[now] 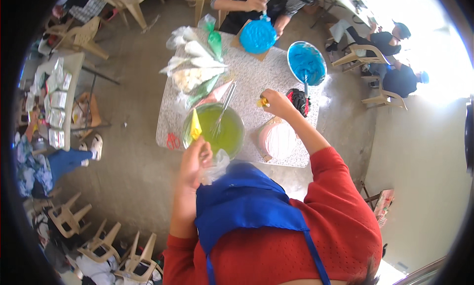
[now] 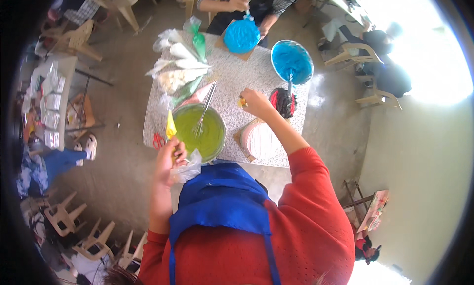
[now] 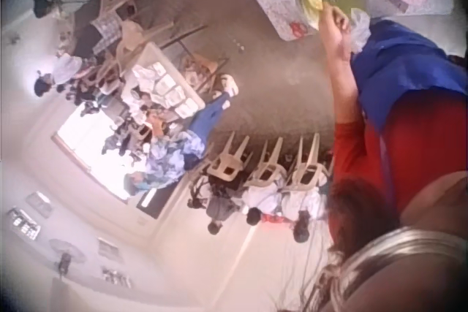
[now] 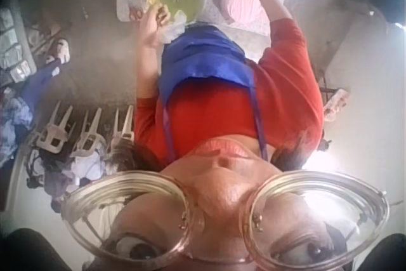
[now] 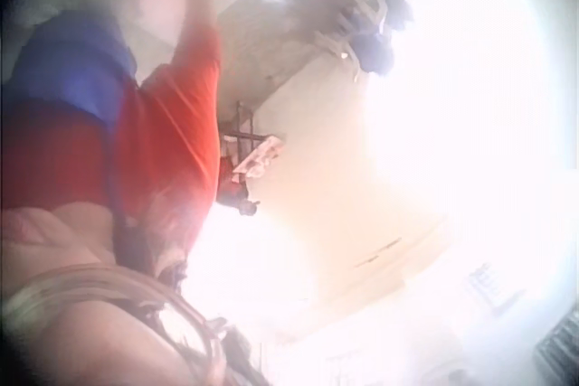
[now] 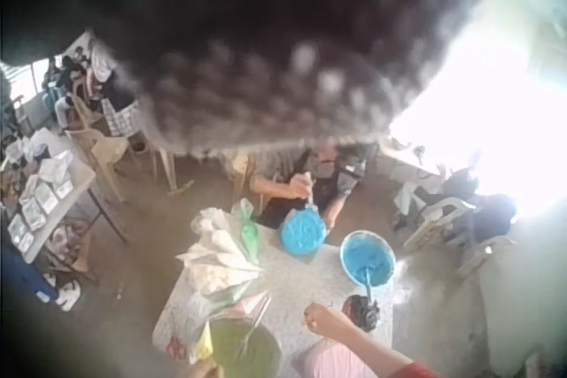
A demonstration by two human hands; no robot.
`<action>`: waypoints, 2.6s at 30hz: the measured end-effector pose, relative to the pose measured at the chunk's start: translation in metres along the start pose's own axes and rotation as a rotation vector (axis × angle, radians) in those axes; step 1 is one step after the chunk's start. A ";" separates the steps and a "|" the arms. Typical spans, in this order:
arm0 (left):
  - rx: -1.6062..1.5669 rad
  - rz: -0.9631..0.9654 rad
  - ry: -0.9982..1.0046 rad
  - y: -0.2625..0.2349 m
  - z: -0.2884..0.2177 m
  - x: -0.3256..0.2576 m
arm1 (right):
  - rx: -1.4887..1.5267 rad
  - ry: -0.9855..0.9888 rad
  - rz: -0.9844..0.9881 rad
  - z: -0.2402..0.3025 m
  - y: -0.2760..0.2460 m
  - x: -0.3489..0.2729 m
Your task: The person whisks a green mixture in a bowl, then fills a piping bag with the mixture using a spoon. They add yellow food coloring to the bag, tie it shut, and cut the tip with scissors to prepare it for use.
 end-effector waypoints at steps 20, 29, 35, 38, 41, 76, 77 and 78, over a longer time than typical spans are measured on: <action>0.329 0.598 -0.383 0.141 0.042 0.018 | 0.282 0.135 -0.273 0.210 -0.166 -0.185; 0.403 0.767 -0.485 0.190 0.093 0.009 | 0.299 0.283 -0.509 0.203 -0.191 -0.285; 0.492 0.842 -0.377 0.261 0.158 0.006 | 0.212 0.305 -0.496 0.142 -0.197 -0.368; 0.546 0.869 -0.287 0.300 0.212 0.014 | 0.133 0.355 -0.476 0.099 -0.201 -0.417; 0.553 0.893 -0.175 0.352 0.274 0.023 | 0.053 0.389 -0.502 0.050 -0.210 -0.472; 0.485 0.646 -0.056 0.672 0.350 0.198 | -0.056 0.082 -0.698 -0.284 -0.403 -0.542; 0.493 0.623 -0.048 0.677 0.347 0.213 | -0.045 0.145 -0.619 -0.299 -0.409 -0.533; 0.486 0.608 -0.039 0.683 0.346 0.228 | -0.036 0.206 -0.540 -0.314 -0.417 -0.526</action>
Point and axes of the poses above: each hand's wrist, its own x-axis towards the middle knuckle, its own y-axis out of the palm, z = x × y, the point moved 5 cm from there along x, towards the middle knuckle, and after that the axes turned 4 degrees about z, right-handed, at the moved point
